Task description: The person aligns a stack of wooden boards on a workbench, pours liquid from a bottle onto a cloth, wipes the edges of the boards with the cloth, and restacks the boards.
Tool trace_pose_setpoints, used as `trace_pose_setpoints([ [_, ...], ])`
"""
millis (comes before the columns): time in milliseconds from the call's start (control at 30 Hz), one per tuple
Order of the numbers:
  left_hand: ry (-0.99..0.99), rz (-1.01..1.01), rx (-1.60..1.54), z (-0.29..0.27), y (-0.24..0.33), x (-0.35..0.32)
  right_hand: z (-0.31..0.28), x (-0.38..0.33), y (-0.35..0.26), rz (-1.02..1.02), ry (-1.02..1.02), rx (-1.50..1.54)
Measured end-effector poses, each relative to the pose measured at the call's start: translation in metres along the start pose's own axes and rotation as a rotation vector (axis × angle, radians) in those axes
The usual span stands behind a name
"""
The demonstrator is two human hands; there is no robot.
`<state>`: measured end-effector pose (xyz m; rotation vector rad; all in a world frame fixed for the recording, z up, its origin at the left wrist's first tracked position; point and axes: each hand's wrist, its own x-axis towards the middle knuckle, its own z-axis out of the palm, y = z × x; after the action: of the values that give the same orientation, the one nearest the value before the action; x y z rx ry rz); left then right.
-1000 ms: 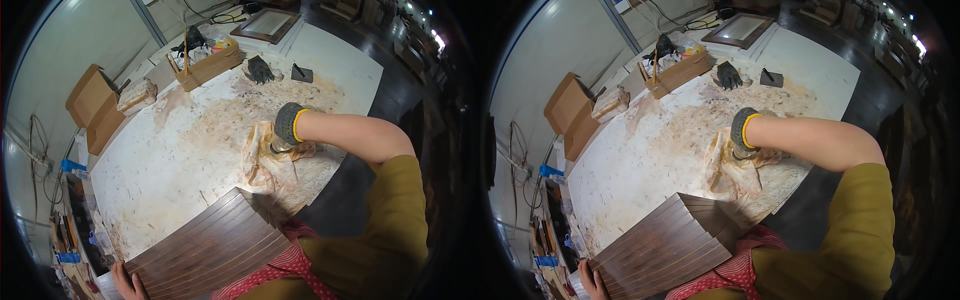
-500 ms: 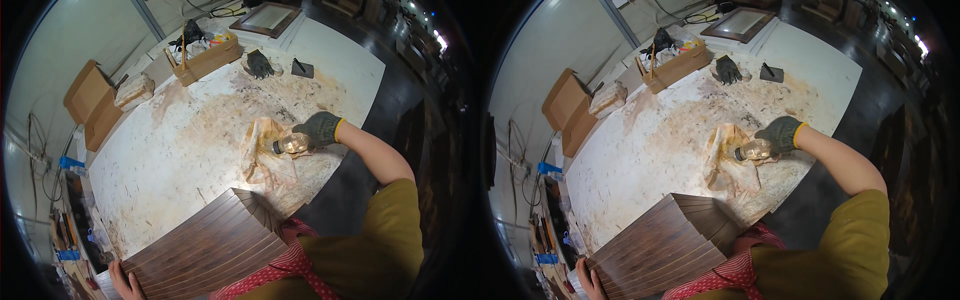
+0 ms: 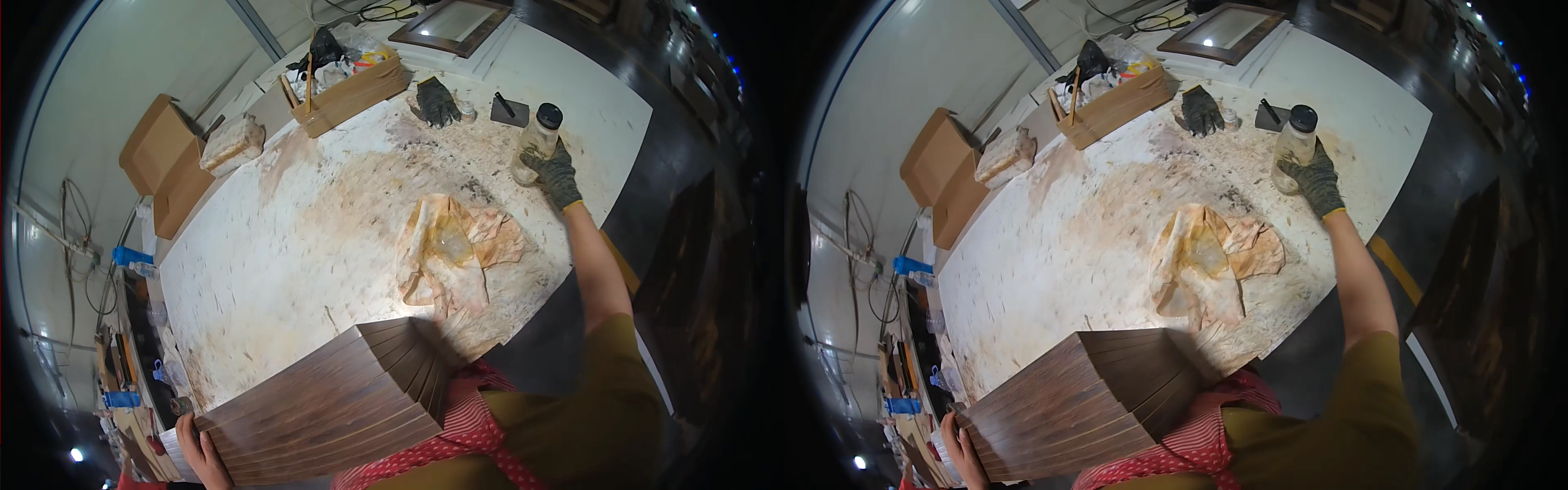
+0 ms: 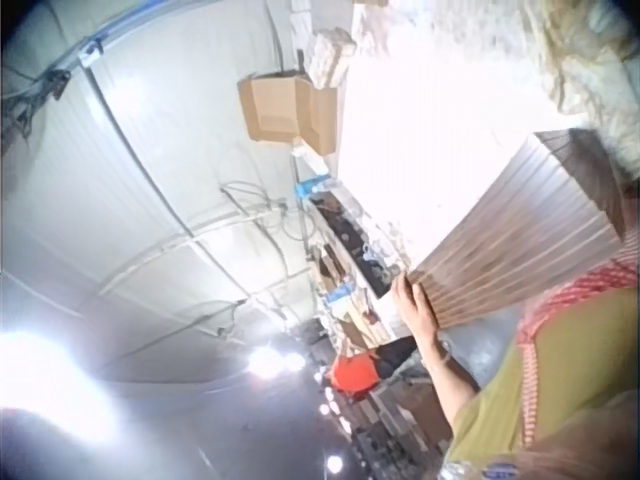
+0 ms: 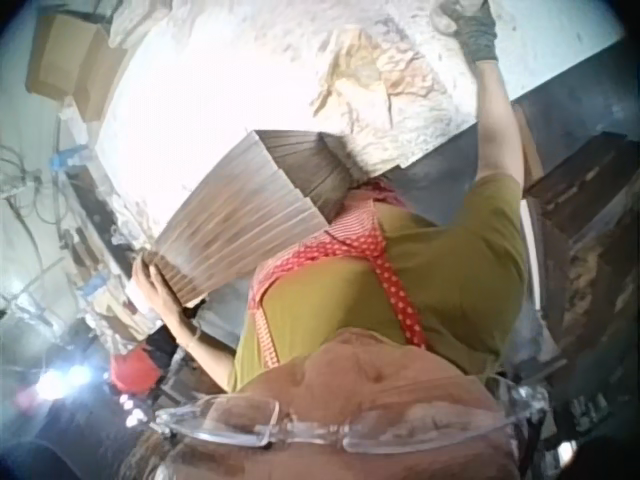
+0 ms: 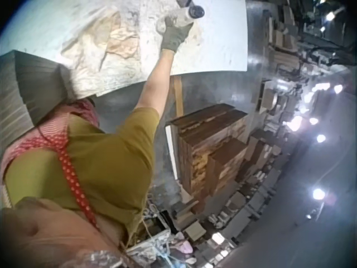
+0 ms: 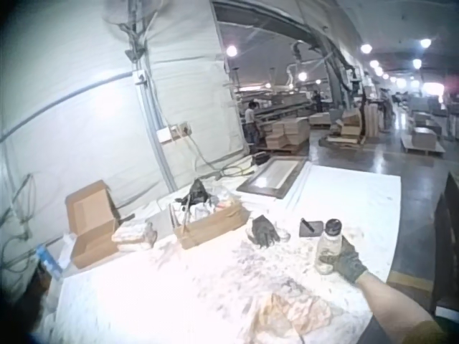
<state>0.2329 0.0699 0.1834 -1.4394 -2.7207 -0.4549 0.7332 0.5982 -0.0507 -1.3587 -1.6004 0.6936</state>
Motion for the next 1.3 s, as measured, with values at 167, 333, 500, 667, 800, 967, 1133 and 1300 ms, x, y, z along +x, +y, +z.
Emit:
trace_pose_setpoints([
  [167,0.003,0.001,-0.007,0.001,0.001,-0.001,0.013,-0.004,0.024,0.112,0.175,0.055],
  [333,0.001,-0.013,-0.022,0.001,-0.006,-0.001,-0.001,-0.023,0.007,0.171,-0.002,-0.153],
  [500,0.092,-0.068,-0.039,-0.003,-0.01,-0.011,0.036,-0.131,-0.024,-0.003,-0.188,-0.515],
  [667,0.024,0.026,-0.065,0.005,0.007,0.012,0.083,-0.168,-0.046,-0.301,-0.216,-0.739],
  [800,-0.024,0.071,-0.02,-0.013,-0.005,0.0,0.062,-0.152,-0.065,0.2,-0.078,0.504],
  [967,-0.09,0.07,0.063,-0.032,-0.059,-0.008,-0.053,-0.148,-0.248,-0.225,-0.179,0.354],
  [1133,-0.073,0.127,0.071,-0.03,-0.067,-0.01,0.007,-0.22,-0.394,-0.597,-0.621,0.222],
  [1300,-0.004,0.168,0.034,-0.026,-0.086,-0.009,0.115,-0.279,-0.388,-1.246,-0.643,-0.16],
])
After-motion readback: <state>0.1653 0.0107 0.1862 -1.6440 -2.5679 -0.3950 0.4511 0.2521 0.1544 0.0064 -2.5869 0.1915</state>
